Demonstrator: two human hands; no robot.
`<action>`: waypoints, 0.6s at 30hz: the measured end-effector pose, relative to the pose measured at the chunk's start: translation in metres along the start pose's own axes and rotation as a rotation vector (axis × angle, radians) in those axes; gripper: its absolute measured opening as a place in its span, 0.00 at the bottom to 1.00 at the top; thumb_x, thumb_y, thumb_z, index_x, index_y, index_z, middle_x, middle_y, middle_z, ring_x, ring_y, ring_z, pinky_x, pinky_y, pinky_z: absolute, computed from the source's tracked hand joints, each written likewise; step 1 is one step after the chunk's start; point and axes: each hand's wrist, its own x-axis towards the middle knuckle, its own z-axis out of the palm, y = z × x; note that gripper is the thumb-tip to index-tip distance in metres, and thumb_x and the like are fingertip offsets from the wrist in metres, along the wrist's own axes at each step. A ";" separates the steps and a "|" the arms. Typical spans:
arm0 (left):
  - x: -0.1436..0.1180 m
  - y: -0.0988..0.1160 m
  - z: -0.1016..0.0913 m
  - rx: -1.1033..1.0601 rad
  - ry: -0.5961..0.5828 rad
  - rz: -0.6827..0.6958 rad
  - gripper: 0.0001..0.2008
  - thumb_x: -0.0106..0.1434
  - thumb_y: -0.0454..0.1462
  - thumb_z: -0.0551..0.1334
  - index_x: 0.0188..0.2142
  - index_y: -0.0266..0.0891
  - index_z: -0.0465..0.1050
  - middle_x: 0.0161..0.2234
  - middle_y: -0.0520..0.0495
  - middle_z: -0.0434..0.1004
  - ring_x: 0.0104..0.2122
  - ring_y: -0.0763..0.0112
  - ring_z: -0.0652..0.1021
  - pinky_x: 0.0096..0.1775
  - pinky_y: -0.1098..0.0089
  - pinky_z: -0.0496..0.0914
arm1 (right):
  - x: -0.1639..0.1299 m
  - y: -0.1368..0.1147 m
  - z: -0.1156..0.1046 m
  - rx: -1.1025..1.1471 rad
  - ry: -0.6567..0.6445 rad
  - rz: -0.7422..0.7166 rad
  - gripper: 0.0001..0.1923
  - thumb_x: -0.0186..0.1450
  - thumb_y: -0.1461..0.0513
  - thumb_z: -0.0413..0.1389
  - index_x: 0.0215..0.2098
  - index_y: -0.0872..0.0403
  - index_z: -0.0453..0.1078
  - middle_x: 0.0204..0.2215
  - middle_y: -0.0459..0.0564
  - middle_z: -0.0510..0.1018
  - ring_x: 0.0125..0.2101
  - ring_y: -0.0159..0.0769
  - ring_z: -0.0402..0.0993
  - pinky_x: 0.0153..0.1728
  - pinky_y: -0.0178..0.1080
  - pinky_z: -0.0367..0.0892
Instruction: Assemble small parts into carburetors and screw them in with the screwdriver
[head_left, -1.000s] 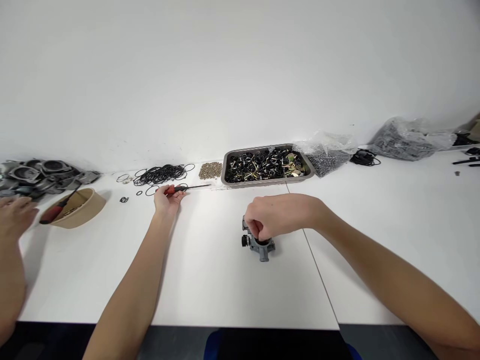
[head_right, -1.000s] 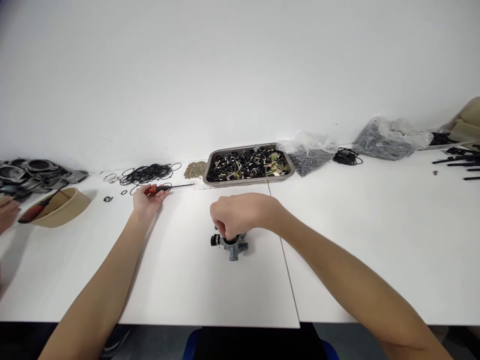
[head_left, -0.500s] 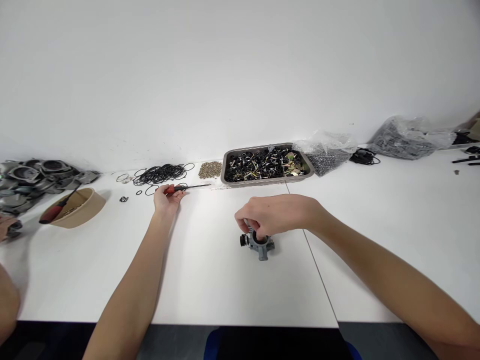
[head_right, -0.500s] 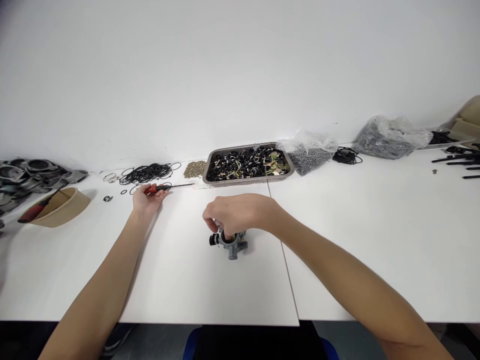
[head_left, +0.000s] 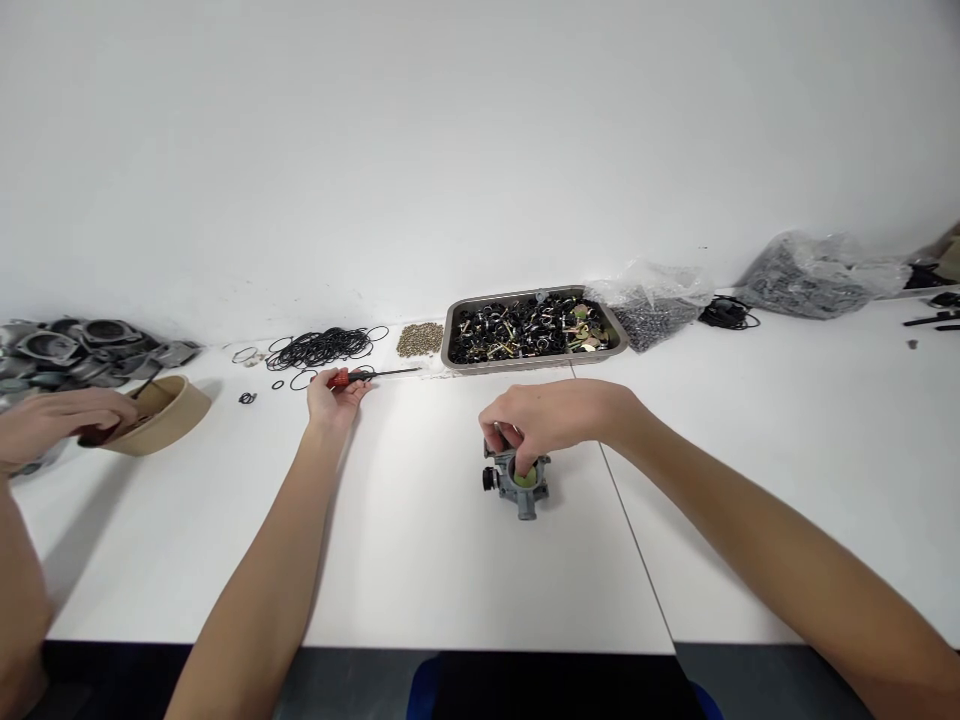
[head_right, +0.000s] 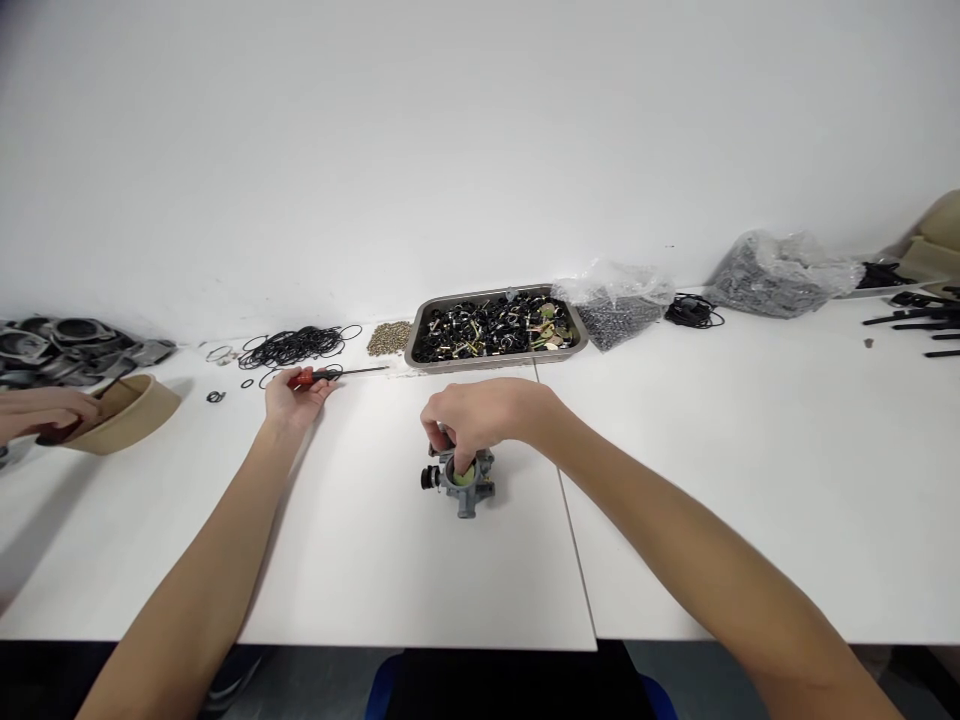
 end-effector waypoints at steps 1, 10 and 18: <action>0.000 0.000 0.000 0.000 -0.002 -0.002 0.03 0.53 0.30 0.54 0.24 0.36 0.62 0.23 0.49 0.67 0.20 0.74 0.70 0.28 0.64 0.75 | 0.000 0.000 0.000 0.005 -0.005 0.013 0.15 0.53 0.58 0.63 0.37 0.51 0.68 0.35 0.44 0.73 0.28 0.30 0.67 0.23 0.33 0.55; 0.002 0.001 -0.002 -0.002 -0.004 -0.015 0.03 0.52 0.30 0.54 0.24 0.37 0.61 0.23 0.49 0.68 0.19 0.74 0.69 0.28 0.65 0.75 | -0.009 -0.010 0.000 -0.116 0.079 0.135 0.13 0.56 0.55 0.61 0.37 0.51 0.67 0.40 0.47 0.73 0.30 0.33 0.68 0.23 0.35 0.54; 0.002 0.002 -0.001 -0.010 0.011 -0.015 0.03 0.51 0.30 0.55 0.24 0.37 0.62 0.21 0.51 0.66 0.19 0.74 0.69 0.29 0.63 0.76 | -0.044 -0.036 0.000 -0.168 0.151 0.157 0.04 0.62 0.65 0.53 0.28 0.54 0.66 0.33 0.49 0.72 0.24 0.32 0.64 0.24 0.37 0.50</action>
